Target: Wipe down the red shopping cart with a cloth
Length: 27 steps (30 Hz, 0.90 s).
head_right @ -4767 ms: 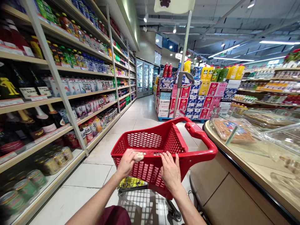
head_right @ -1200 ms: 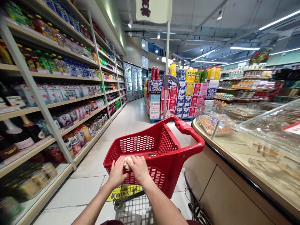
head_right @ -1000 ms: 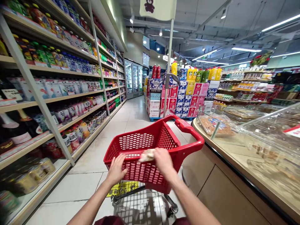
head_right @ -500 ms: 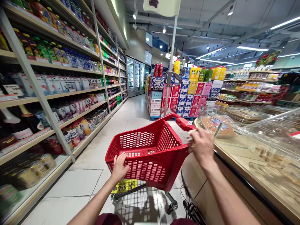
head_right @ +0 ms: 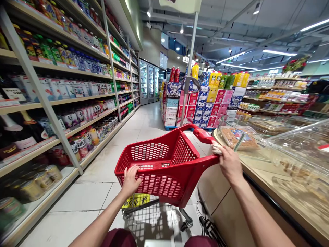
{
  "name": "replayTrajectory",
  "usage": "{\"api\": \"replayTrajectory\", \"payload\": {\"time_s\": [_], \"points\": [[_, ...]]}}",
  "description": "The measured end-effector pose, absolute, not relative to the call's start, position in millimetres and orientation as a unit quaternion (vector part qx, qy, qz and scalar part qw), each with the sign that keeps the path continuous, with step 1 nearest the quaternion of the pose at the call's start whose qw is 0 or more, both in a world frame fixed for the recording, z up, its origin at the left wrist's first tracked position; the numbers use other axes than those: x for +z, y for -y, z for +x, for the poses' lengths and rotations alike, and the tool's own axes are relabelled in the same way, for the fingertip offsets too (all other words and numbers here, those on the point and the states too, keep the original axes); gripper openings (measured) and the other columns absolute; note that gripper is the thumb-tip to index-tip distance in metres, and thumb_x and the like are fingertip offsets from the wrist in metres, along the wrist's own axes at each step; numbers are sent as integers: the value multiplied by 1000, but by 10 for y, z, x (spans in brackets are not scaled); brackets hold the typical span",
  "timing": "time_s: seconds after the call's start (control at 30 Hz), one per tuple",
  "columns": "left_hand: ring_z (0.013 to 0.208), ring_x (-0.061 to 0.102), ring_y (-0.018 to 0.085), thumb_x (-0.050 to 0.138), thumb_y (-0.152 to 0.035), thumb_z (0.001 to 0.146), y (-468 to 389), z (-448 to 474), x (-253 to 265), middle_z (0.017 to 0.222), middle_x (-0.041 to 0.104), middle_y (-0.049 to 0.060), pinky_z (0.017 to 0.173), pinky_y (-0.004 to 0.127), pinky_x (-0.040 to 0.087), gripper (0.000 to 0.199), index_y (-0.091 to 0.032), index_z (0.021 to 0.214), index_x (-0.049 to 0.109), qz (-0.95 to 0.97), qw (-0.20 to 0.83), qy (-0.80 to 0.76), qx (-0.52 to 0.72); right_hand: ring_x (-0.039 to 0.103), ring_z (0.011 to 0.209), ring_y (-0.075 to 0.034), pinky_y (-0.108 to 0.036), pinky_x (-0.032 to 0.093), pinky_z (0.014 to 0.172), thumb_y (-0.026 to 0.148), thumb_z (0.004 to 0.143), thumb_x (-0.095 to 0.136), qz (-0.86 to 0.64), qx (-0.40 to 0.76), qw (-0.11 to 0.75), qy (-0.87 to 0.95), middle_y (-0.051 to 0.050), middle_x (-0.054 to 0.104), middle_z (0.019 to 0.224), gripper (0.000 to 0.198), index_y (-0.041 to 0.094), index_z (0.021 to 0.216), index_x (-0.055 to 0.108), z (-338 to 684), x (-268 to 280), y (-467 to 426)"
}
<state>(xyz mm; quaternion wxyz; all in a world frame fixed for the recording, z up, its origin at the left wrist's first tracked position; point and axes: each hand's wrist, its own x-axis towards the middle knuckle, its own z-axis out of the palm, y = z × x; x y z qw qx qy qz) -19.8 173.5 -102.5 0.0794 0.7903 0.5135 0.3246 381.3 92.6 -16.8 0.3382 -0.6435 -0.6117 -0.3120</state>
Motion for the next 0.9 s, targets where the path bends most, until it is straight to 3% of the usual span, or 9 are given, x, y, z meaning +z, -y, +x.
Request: {"api": "replayTrajectory", "payload": {"time_s": [0.17,0.27,0.37,0.47,0.6,0.73,0.8,0.9], "points": [[114,44,25,42,-11,56,-1758,-190,-1017,111,58,10,103,52,14,40,-18,95,52,792,72,-518,316,50,101,-21,-39,36,90,11,79,38,-558,-291,284,723,-11,61,104,32,15,101,60,2690,-585,-1172],[113,44,25,41,-11,56,-1775,-221,-1025,111,58,10,102,52,15,41,-18,95,52,797,67,-512,313,48,105,-22,-41,37,90,13,80,38,-533,-275,276,751,-10,59,109,33,17,108,57,2534,-651,-1181],[113,44,24,41,-11,56,-1778,-244,-1047,111,57,10,103,51,15,41,-18,95,51,797,64,-511,316,49,102,-23,-42,38,89,16,80,39,-586,-272,308,698,-11,57,109,34,17,110,55,2994,-481,-1058],[113,44,24,42,-11,56,-1764,-246,-1059,111,57,10,103,51,13,41,-18,95,51,792,66,-516,320,43,111,-24,-47,34,93,17,82,36,-622,-309,393,603,-12,52,117,36,17,114,52,3319,-456,-939],[111,45,24,41,-11,56,-1731,-237,-1029,108,58,9,103,50,15,40,-18,93,52,793,69,-514,321,38,115,-24,-45,36,93,18,84,37,-591,-284,428,622,-11,50,118,32,19,109,56,3036,-1022,-766],[108,47,24,41,-11,55,-1707,-224,-975,106,59,7,102,51,16,38,-20,91,51,794,71,-511,322,49,98,-20,-36,45,82,23,84,38,-612,-208,377,663,-7,57,103,28,22,97,62,2757,-1587,-504],[107,47,24,41,-12,55,-1709,-217,-956,104,59,7,101,52,16,36,-21,89,51,794,73,-511,321,52,92,-18,-32,47,77,24,83,37,-616,-171,357,681,-6,58,99,28,22,95,63,2824,-1540,-412],[106,48,23,41,-12,56,-1720,-213,-948,102,59,6,101,51,17,34,-22,87,50,794,76,-512,318,50,97,-22,-39,44,82,26,82,42,-628,-257,445,585,-11,53,105,28,17,99,62,3074,-1089,-434]]}}
